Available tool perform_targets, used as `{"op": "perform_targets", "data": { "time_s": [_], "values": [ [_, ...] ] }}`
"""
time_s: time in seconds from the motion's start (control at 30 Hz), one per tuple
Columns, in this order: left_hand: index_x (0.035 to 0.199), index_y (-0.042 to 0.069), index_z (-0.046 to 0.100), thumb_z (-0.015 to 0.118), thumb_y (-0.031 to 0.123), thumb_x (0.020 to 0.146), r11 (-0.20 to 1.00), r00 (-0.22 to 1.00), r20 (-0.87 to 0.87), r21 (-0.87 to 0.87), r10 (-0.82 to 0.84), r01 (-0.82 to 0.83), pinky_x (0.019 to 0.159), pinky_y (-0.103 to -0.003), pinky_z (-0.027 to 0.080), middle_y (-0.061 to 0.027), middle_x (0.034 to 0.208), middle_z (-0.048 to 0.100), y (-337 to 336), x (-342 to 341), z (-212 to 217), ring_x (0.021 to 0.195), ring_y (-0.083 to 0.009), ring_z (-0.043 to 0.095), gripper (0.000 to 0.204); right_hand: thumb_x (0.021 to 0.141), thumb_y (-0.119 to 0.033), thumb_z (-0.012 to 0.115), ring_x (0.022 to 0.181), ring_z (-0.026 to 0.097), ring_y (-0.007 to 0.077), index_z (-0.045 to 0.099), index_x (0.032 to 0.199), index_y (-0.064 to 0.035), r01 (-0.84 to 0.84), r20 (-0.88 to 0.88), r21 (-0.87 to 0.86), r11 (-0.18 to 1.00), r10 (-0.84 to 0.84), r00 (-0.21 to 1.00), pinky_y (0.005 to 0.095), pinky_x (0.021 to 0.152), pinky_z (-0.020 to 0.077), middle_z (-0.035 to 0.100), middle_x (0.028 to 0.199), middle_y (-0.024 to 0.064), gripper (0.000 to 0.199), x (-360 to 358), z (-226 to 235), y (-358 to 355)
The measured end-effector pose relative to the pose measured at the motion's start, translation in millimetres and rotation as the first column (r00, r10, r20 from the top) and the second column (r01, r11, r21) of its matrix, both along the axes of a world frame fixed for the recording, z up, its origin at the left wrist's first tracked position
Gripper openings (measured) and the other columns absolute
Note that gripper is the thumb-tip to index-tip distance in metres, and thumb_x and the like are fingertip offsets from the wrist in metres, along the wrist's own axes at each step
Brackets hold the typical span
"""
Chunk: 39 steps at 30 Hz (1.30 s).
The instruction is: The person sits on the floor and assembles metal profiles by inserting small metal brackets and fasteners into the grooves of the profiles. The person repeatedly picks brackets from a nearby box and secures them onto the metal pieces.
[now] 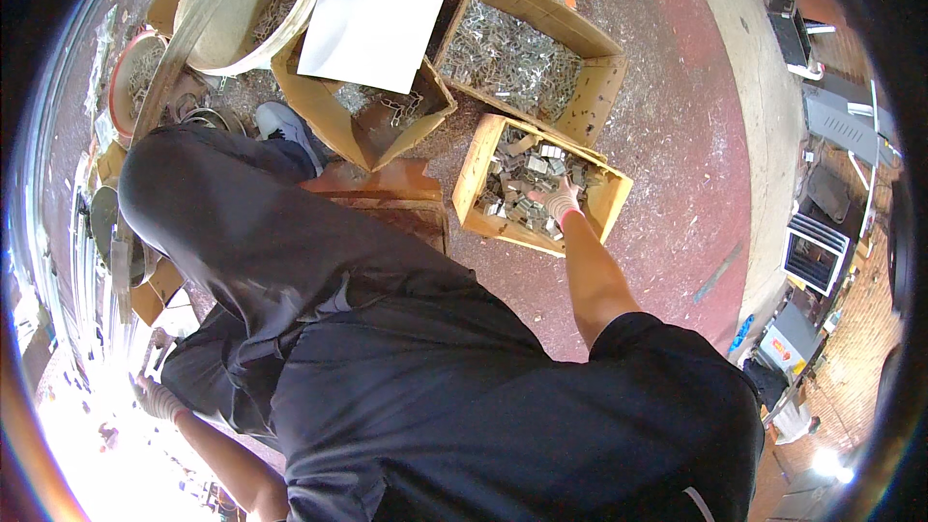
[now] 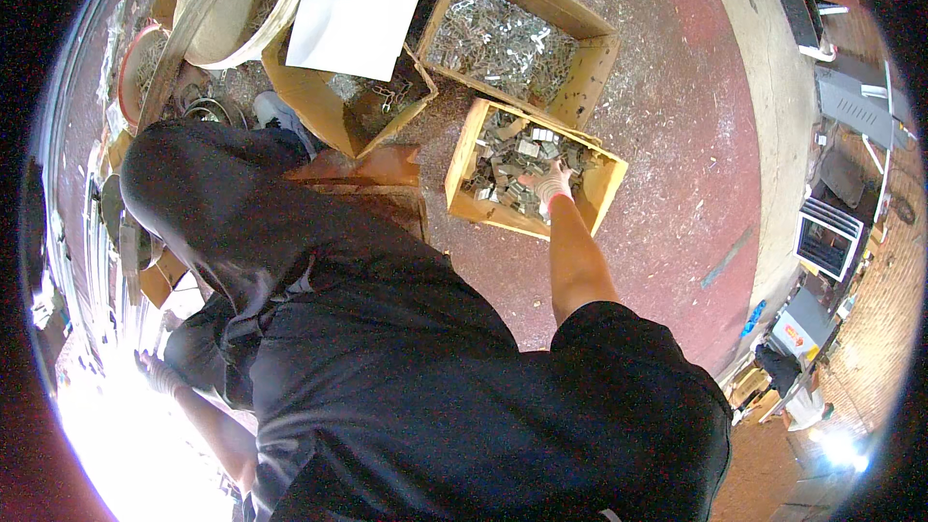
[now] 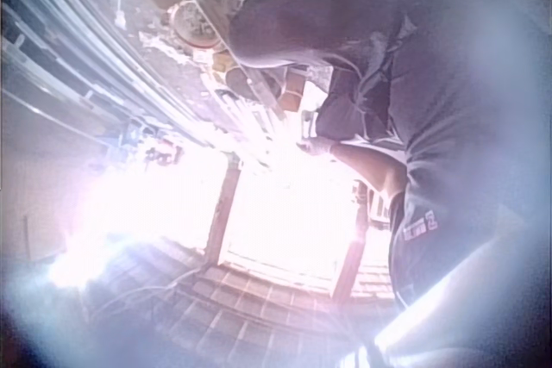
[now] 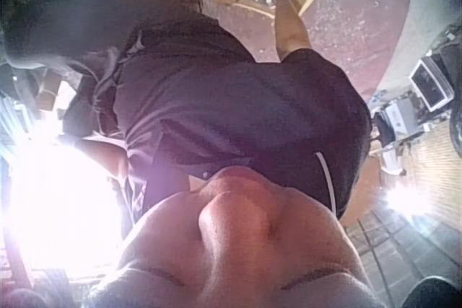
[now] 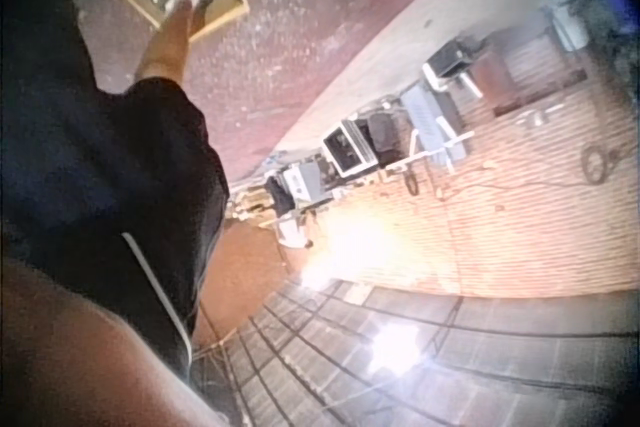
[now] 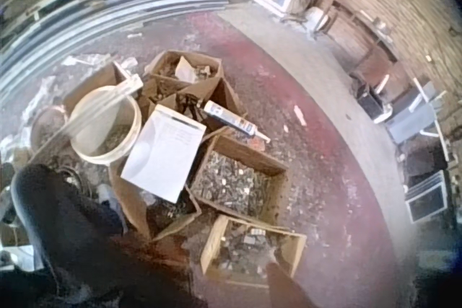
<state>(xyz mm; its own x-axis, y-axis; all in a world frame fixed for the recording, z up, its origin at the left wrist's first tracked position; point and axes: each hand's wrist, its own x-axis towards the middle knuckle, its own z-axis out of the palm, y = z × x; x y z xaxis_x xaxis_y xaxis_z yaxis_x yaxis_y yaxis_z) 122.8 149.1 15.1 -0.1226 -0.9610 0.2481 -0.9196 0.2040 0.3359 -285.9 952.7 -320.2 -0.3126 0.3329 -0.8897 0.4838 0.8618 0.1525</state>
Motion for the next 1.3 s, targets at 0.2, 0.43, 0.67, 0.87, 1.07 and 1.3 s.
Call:
{"op": "perform_targets", "data": {
  "time_s": [0.2, 0.43, 0.67, 0.87, 1.07, 1.3],
  "values": [
    [0.136, 0.008, 0.063, 0.049, 0.048, 0.098, 1.000, 0.987, 0.160, -0.024, -0.007, 0.011, 0.091, -0.039, 0.050, -0.0161, 0.107, 0.075, -5, 3, 2, 0.097, -0.0274, 0.071, 0.057, 0.062, -0.062, 0.088, 0.145, 0.036, 0.0358, 0.028, 0.156, -0.0117, 0.151, -0.146, 0.151, 0.977, -0.129, 0.981, 0.0484, 0.114, 0.0418, 0.016, 0.166, 0.0137, 0.122, 4, 6, -33],
    [0.138, 0.009, 0.061, 0.048, 0.046, 0.100, 1.000, 0.991, 0.136, -0.019, -0.008, 0.011, 0.091, -0.038, 0.050, -0.0149, 0.112, 0.074, -8, 0, -2, 0.101, -0.0261, 0.070, 0.054, 0.066, -0.050, 0.090, 0.137, 0.048, 0.0337, 0.040, 0.149, -0.0107, 0.187, -0.116, 0.248, 0.950, -0.163, 0.980, 0.0453, 0.108, 0.0496, 0.023, 0.164, 0.0091, 0.105, -7, 31, -58],
    [0.141, 0.009, 0.058, 0.046, 0.037, 0.103, 0.995, 0.990, 0.099, 0.021, -0.103, 0.102, 0.094, -0.036, 0.051, -0.0149, 0.121, 0.071, -6, -13, 1, 0.105, -0.0258, 0.070, 0.049, 0.077, -0.044, 0.079, 0.118, 0.066, 0.0232, 0.052, 0.139, -0.0018, 0.073, -0.029, 0.212, 0.975, -0.068, 0.997, 0.0370, 0.099, 0.0532, 0.066, 0.132, 0.0126, 0.080, -23, 7, -32],
    [0.141, 0.004, 0.056, 0.044, 0.032, 0.103, 0.991, 0.981, 0.141, 0.039, -0.131, 0.127, 0.099, -0.036, 0.050, -0.0169, 0.127, 0.068, 6, -25, 4, 0.115, -0.0280, 0.066, 0.048, 0.074, -0.046, 0.085, 0.117, 0.065, 0.0321, 0.045, 0.150, -0.0138, 0.097, -0.158, -0.032, 0.995, -0.101, 0.982, 0.0460, 0.098, 0.0533, 0.065, 0.131, 0.0181, 0.092, -10, -14, -5],
    [0.143, 0.005, 0.054, 0.042, 0.034, 0.104, 0.994, 0.978, 0.183, 0.061, -0.105, 0.095, 0.104, -0.036, 0.045, -0.0171, 0.134, 0.064, 14, -26, 9, 0.123, -0.0295, 0.062, 0.050, 0.061, -0.083, 0.074, 0.143, 0.041, 0.0333, 0.014, 0.158, 0.0026, 0.078, 0.058, 0.183, 0.980, -0.090, 0.994, 0.0456, 0.113, 0.0413, 0.012, 0.167, 0.0163, 0.142, -5, -3, -53],
    [0.141, 0.004, 0.055, 0.041, 0.035, 0.107, 0.993, 0.991, 0.091, 0.081, -0.096, 0.089, 0.105, -0.037, 0.044, -0.0181, 0.134, 0.064, 10, -15, 3, 0.121, -0.0306, 0.063, 0.048, 0.068, -0.077, 0.074, 0.137, 0.050, 0.0289, 0.028, 0.155, 0.0006, 0.035, 0.087, 0.365, 0.930, -0.071, 0.994, 0.0408, 0.106, 0.0483, 0.024, 0.163, 0.0141, 0.126, -10, 7, -89]
  ]
}}
